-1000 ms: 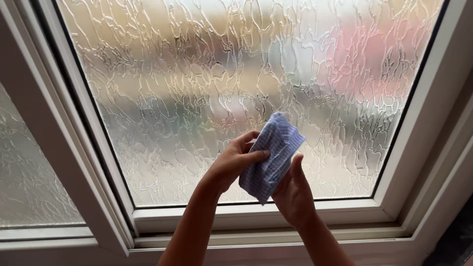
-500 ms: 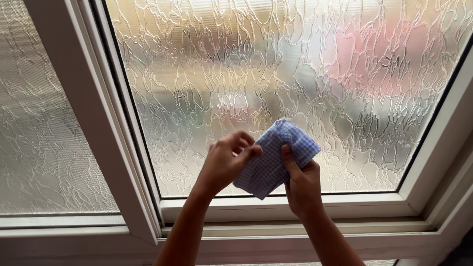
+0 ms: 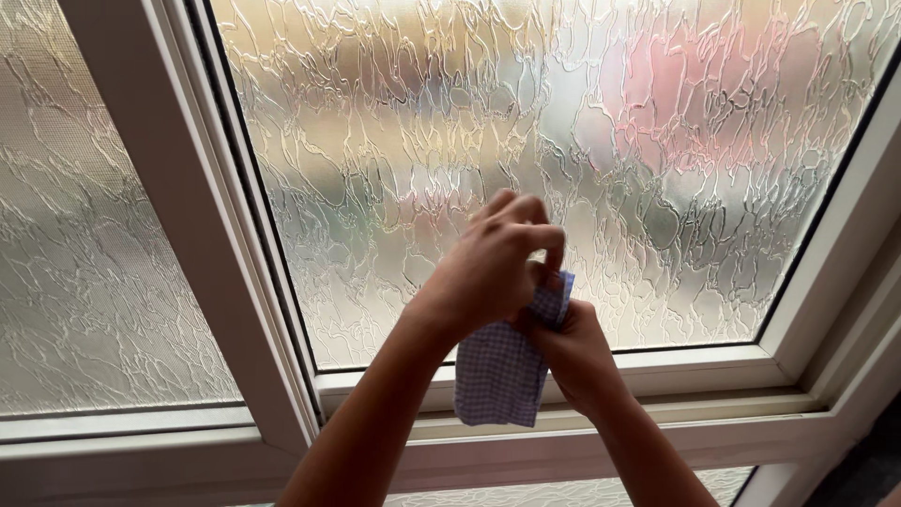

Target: The person wipes a textured glass window with a blue checkered cloth, repeatedly folding the cloth to use a clean side. They also wipe the window frame and briefly spray the cloth with a liquid from a spray bottle before resuming wiping the glass.

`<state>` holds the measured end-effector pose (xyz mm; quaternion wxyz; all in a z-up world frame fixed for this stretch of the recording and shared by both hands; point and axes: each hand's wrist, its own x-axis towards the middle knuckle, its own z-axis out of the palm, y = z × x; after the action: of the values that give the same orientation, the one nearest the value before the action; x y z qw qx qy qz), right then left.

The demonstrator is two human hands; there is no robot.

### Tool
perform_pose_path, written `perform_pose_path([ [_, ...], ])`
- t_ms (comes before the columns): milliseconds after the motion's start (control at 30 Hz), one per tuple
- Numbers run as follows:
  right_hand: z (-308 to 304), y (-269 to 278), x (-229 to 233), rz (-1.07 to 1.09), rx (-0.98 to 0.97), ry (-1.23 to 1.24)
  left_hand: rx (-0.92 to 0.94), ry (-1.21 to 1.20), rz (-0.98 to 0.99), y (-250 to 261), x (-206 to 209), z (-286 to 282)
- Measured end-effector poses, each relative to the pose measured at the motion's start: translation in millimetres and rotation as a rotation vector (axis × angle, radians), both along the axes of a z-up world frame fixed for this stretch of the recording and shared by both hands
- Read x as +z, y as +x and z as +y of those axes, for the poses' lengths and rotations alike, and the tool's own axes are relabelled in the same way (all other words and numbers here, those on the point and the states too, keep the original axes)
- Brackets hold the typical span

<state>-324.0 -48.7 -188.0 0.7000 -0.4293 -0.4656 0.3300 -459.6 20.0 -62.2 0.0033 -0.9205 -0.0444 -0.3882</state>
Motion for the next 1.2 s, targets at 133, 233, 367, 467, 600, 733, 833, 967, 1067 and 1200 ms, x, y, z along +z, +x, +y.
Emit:
perform_pose_path([
  [133, -10.2, 7.9, 15.4, 0.181, 0.149, -0.003, 0.024, 0.154, -0.061, 11.3, -0.5, 5.3],
  [233, -14.1, 23.1, 30.2, 0.423, -0.074, -0.061, 0.073, 0.043, -0.265, -15.2, 4.8, 33.3],
  [367, -10.7, 69.5, 79.8, -0.278, -1.110, 0.339, 0.384, -0.099, -0.445, -70.0, 3.5, 74.1],
  [467, 34.0, 95.9, 155.4, -1.053, -1.725, 0.752, 0.566, -0.066, -0.526, -92.1, -6.4, 96.3],
  [600, 139.6, 76.6, 247.7, -1.252, -1.581, 0.964, 0.673, 0.098, -0.687, -93.5, -16.6, 130.7],
  [733, 223.2, -4.3, 226.3, -1.357, -1.295, 0.892, 0.796, 0.218, -0.895, -88.4, -30.6, 176.3],
  [833, 247.3, -68.5, 156.2, -1.743, -1.069, 0.611, 0.810, 0.452, -0.914, -84.2, -56.8, 198.4],
  [967, 243.1, -95.9, 129.8, -1.840, -0.718, 0.967, 0.627, 0.308, -0.989, -85.3, -73.4, 208.3],
  [1067, 263.0, -107.9, 190.9, -1.915, -1.052, 1.127, 0.629, 0.317, -0.965, -85.5, -72.9, 209.2],
  [1200, 278.8, -124.7, 263.4, -1.723, -1.228, 1.163, 0.633, 0.362, -0.948, -86.2, -74.1, 211.9],
])
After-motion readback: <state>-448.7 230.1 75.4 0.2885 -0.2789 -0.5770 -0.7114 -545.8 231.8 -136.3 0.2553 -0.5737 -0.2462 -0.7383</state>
